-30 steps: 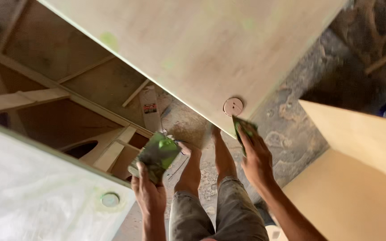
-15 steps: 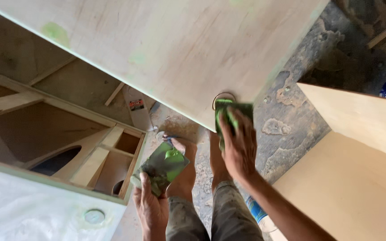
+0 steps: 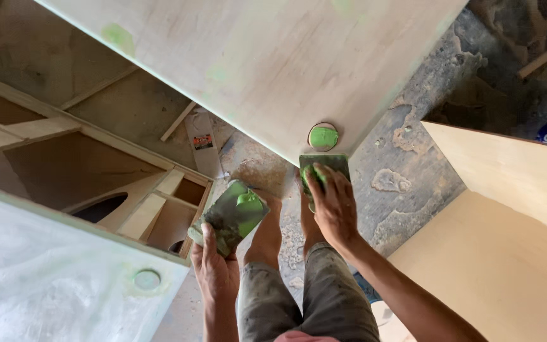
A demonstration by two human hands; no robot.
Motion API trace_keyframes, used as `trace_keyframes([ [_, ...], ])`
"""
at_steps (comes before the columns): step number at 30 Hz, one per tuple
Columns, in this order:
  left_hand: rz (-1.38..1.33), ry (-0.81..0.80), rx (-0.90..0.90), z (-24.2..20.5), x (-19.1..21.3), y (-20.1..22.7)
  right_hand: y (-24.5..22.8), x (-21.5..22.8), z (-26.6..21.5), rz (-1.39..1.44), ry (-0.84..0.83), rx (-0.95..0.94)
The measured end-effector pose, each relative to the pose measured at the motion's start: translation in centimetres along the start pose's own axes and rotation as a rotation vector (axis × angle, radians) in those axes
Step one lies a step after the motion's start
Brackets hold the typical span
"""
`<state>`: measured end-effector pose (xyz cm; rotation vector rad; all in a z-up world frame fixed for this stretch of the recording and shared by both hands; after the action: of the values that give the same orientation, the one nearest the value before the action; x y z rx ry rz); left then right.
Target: The person uses a putty knife to scoop green filler and applies it to circular indentations on the corners of wooden furniture pieces. They smooth the filler with their fingers and repeat the process on multiple units.
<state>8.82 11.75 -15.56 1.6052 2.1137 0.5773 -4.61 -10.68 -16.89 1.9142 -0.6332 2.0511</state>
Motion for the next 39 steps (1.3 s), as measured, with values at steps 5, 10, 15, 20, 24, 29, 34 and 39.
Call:
trace_keyframes([
  [5,-0.055,-0.049,-0.008,-0.5,0.0,0.6,2.9,4.5,5.0,0.191,-0.106,-0.14],
  [10,-0.061,-0.01,0.029,-0.9,0.8,0.1,5.1,3.7,7.9,0.136,-0.279,-0.08],
  [15,-0.184,-0.08,-0.025,-0.3,1.6,-0.9,4.8,3.6,9.0,0.08,-0.343,0.016],
  [20,-0.179,0.019,-0.035,-3.0,-0.5,0.6,6.9,-0.9,6.5,0.1,-0.52,-0.05],
  [24,-0.082,-0.147,0.022,-4.5,-1.6,1.8,4.2,2.1,5.4,0.275,-0.638,-0.125],
  [29,-0.117,-0.242,-0.018,-7.0,-3.0,2.1,2.1,13.8,4.3,0.709,-0.388,-0.469],
  [34,-0.34,-0.356,0.167,-14.0,-7.7,0.3,2.9,23.4,-1.7,1.106,0.063,-0.841],
  [39,-0.457,-0.477,0.28,-20.1,-11.6,-3.0,1.8,29.4,-7.5,0.957,0.569,-0.784],
])
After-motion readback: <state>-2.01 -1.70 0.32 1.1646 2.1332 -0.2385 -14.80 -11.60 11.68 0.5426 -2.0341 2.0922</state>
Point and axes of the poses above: each hand's wrist, its own z-axis towards the middle knuckle, its own x-axis out of the back of the hand, y = z × x, the point moved 5 cm from there along z, towards the middle knuckle, and after that the axes turned 2 degrees about y, right-handed, at the moved point
